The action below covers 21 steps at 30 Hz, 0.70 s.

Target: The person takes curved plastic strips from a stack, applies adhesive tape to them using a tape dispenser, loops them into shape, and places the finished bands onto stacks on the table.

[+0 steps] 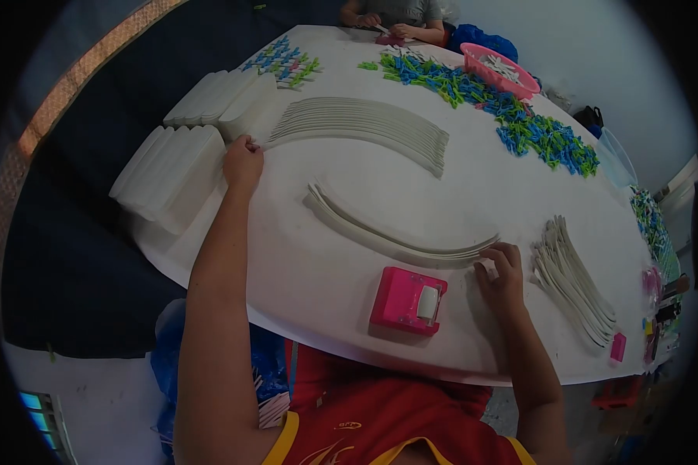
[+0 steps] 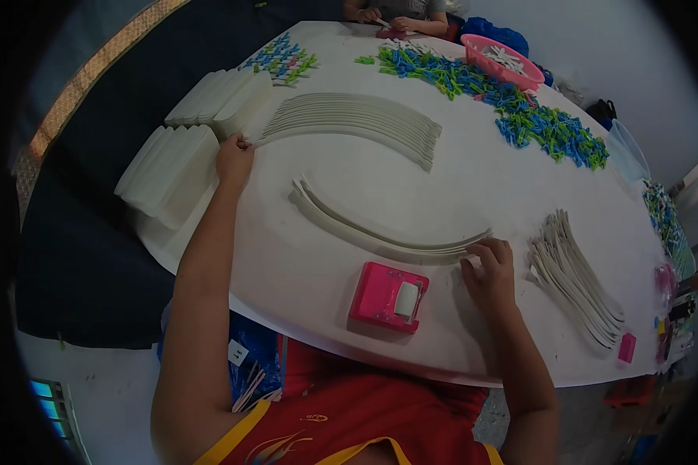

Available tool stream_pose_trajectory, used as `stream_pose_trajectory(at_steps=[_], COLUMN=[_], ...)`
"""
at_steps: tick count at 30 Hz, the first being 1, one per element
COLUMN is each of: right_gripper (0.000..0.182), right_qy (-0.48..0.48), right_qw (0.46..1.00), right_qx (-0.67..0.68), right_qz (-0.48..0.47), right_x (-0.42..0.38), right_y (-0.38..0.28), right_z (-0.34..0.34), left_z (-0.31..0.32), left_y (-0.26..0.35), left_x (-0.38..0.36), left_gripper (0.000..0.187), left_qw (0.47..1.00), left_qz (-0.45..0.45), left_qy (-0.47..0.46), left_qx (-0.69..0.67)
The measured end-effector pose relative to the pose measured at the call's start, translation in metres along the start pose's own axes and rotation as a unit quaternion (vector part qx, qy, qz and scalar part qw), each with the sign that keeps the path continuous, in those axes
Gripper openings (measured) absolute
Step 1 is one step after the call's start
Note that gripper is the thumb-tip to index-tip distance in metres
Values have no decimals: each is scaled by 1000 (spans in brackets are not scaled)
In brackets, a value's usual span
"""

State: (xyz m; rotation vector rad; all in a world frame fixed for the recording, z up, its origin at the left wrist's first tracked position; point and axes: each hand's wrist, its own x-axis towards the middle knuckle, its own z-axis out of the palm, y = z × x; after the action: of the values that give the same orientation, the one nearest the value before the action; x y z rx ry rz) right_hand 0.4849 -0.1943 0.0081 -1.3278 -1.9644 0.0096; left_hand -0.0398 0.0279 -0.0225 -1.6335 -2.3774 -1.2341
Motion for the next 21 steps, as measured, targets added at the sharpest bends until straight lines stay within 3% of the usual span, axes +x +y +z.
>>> stream_pose_trajectory(at_steps=[2,9,12,15,18,20,21], right_gripper=[29,21,17,15,15,15,15], right_qy=[5,2,11,17,12,-1,-1], right_qw=[999,998,997,996,995,993,993], right_qx=[-29,-51,-61,-74,-76,-88,-87], right_qz=[-41,-48,-47,-46,-59,-76,-77], right_x=[-5,-6,-6,-6,-1,7,13], right_y=[1,5,4,5,4,-2,-7], right_z=[3,7,7,6,3,-3,-7], left_z=[1,2,0,-13,-40,-61,-64], left_y=[-1,-9,-6,12,49,86,99], left_x=[1,-7,-23,-49,-94,-130,-145], left_gripper=[32,31,28,24,22,22,22], left_qw=[1000,998,991,984,980,952,942], left_qz=[7,52,47,32,90,123,171], left_qy=[3,36,50,23,-38,-158,-174], left_qx=[8,-5,-112,-173,-174,-231,-229])
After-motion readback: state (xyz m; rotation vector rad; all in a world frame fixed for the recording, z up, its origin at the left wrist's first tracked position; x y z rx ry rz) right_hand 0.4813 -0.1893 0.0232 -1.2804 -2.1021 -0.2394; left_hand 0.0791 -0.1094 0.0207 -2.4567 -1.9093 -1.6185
